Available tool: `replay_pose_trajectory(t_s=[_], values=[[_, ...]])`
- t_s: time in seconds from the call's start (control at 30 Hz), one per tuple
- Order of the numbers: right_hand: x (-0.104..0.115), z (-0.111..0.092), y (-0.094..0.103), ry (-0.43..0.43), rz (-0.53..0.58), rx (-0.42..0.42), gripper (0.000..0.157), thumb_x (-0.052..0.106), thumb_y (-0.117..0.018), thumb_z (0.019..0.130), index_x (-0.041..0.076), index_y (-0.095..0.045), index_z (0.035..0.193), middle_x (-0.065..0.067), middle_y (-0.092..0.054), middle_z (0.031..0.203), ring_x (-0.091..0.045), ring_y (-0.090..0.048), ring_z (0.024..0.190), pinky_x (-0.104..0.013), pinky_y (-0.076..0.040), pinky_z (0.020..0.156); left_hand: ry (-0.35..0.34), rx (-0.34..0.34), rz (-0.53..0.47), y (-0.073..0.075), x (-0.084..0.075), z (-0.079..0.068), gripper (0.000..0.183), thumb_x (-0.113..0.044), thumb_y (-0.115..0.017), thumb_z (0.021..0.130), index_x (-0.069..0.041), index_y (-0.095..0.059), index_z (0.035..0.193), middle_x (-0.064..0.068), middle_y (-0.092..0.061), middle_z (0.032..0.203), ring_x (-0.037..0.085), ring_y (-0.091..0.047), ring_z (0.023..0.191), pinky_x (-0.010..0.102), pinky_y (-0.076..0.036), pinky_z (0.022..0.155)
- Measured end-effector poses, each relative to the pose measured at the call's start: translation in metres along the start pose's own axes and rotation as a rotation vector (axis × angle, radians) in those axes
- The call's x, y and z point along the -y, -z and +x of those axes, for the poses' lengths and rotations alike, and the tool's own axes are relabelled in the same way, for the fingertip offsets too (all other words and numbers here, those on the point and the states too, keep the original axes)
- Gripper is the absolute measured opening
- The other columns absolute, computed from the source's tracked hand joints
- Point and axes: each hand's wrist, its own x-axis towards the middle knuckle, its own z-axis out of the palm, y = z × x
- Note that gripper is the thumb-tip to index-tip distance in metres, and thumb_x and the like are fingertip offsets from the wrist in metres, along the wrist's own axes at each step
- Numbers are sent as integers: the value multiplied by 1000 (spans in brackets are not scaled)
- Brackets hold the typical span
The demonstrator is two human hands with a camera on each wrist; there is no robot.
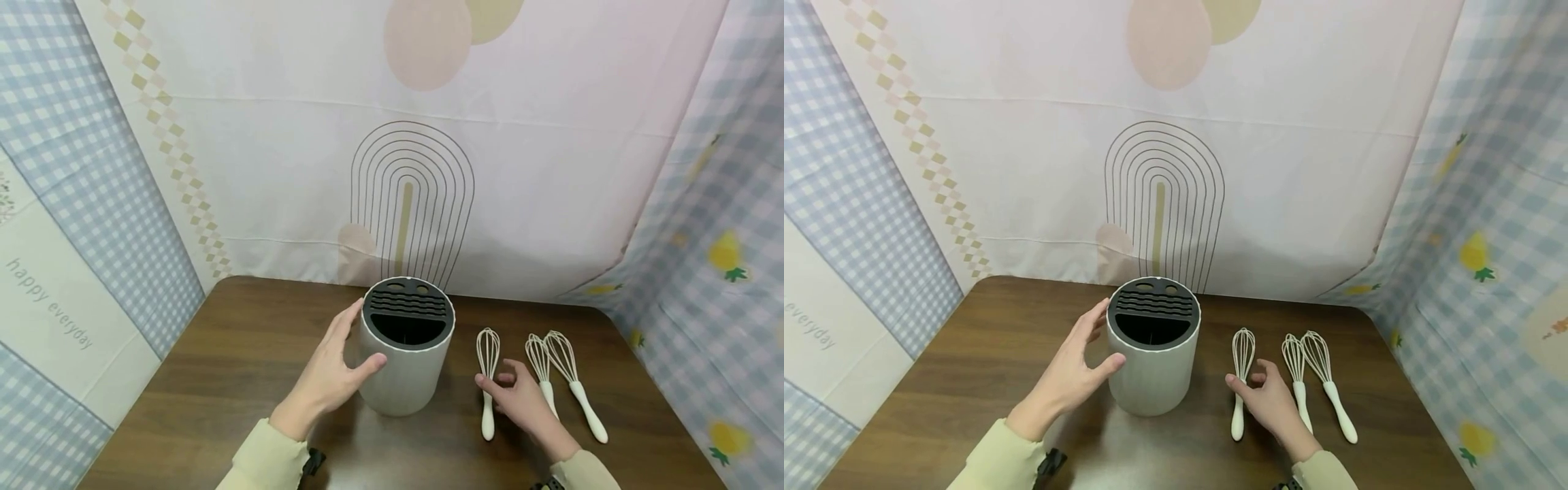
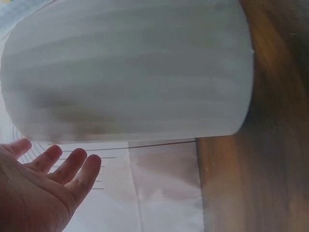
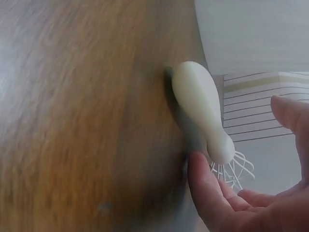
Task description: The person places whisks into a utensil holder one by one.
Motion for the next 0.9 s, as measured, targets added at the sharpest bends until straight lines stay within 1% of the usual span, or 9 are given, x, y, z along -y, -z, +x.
replay_pose_trajectory(t_s=[0.07, 0.17, 0.27, 0.47, 0.53, 0.7, 0.83, 0.9], values=[[0, 0, -1, -18, 52, 7, 98, 61, -64, 67, 6, -21, 137, -21, -45, 120, -22, -59, 88, -34, -51, 67, -18, -5, -3, -1, -2, 4, 83, -53, -62, 75, -28, -19, 142, -13, -22, 141, 7, -33, 121, 29, -35, 95], [0, 0, -2, -18, 86, 10, 93, 56, -65, 70, 5, -23, 135, -22, -47, 118, -23, -58, 91, -35, -51, 67, -46, -10, -16, -1, -3, 9, 81, -51, -61, 77, -26, -21, 142, -12, -23, 141, 6, -33, 121, 30, -36, 94], [0, 1, -4, -20, 114, 20, 89, 53, -65, 72, 4, -24, 134, -22, -47, 117, -24, -57, 93, -36, -50, 68, -55, -12, -24, -1, -3, 13, 78, -50, -60, 78, -25, -23, 141, -11, -24, 140, 6, -34, 120, 32, -37, 93], [-1, 5, -6, -48, 119, 25, 86, 52, -67, 71, 4, -29, 131, -19, -49, 113, -21, -57, 89, -36, -50, 66, -38, -10, -21, -3, 0, 16, 70, -49, -57, 81, -26, -26, 140, -8, -26, 140, 7, -34, 119, 31, -37, 92], [-2, 5, -6, -57, 124, 27, 82, 48, -67, 73, 3, -29, 131, -20, -49, 113, -21, -57, 88, -36, -50, 65, -33, -12, -7, -4, 1, 16, 68, -49, -56, 82, -27, -27, 139, -7, -26, 140, 7, -33, 121, 32, -36, 93], [-1, 7, -7, -68, 128, 20, 71, 31, -67, 79, 0, -30, 130, -20, -49, 110, -20, -58, 84, -36, -50, 63, -32, -21, 18, -6, 2, 16, 67, -50, -56, 81, -28, -28, 138, -8, -26, 140, 9, -29, 125, 37, -32, 97], [-1, 7, -7, -65, 128, 19, 66, 24, -66, 81, -1, -30, 130, -19, -51, 108, -20, -58, 82, -36, -50, 63, -28, -27, 21, -8, 2, 16, 68, -51, -57, 81, -28, -28, 138, -8, -26, 140, 9, -28, 125, 37, -30, 98], [-1, 7, -7, -62, 131, 19, 64, 22, -66, 81, -1, -30, 130, -19, -51, 107, -20, -58, 82, -37, -50, 63, -14, -28, 26, -9, 2, 16, 68, -52, -56, 80, -29, -28, 138, -9, -26, 140, 9, -28, 125, 38, -31, 98]])
